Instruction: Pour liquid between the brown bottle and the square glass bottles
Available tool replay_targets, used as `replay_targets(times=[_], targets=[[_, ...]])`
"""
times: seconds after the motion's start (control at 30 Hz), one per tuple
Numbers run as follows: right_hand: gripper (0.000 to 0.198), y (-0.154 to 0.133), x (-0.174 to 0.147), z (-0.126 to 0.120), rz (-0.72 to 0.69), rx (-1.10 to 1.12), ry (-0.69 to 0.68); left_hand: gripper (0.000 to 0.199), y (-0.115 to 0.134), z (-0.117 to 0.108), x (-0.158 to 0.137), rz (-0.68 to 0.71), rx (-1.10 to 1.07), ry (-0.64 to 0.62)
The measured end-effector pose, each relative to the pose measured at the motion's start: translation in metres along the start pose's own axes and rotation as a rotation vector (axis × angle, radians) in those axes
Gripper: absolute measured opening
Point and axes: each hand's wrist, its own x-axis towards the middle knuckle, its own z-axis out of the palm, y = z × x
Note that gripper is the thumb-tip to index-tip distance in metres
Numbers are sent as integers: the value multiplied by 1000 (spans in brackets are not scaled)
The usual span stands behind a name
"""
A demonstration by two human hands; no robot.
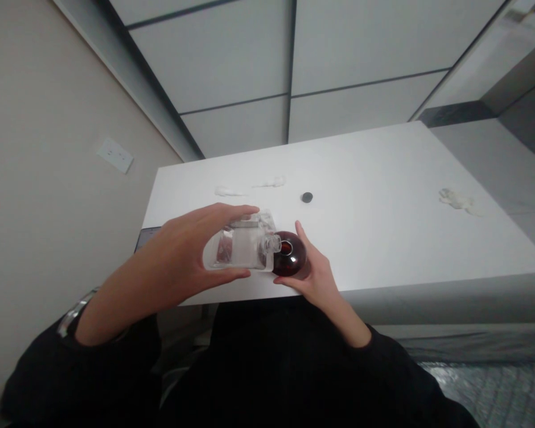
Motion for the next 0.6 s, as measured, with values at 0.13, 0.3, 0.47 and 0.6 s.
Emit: replay_targets(times=[0.13,0.3,0.47,0.6], targets=[[132,-1,1,-1,-2,9,-4,68,2,-2,2,-3,-8,-15],[131,-1,0,-1,7,9,-7,65,3,-3,4,-9,-23,-7],[131,-1,0,-2,10,12,-10,67,2,-5,4,-4,22,-29],[130,-3,1,-2,14,10,-13,70,1,-5,4,10,48,-38]])
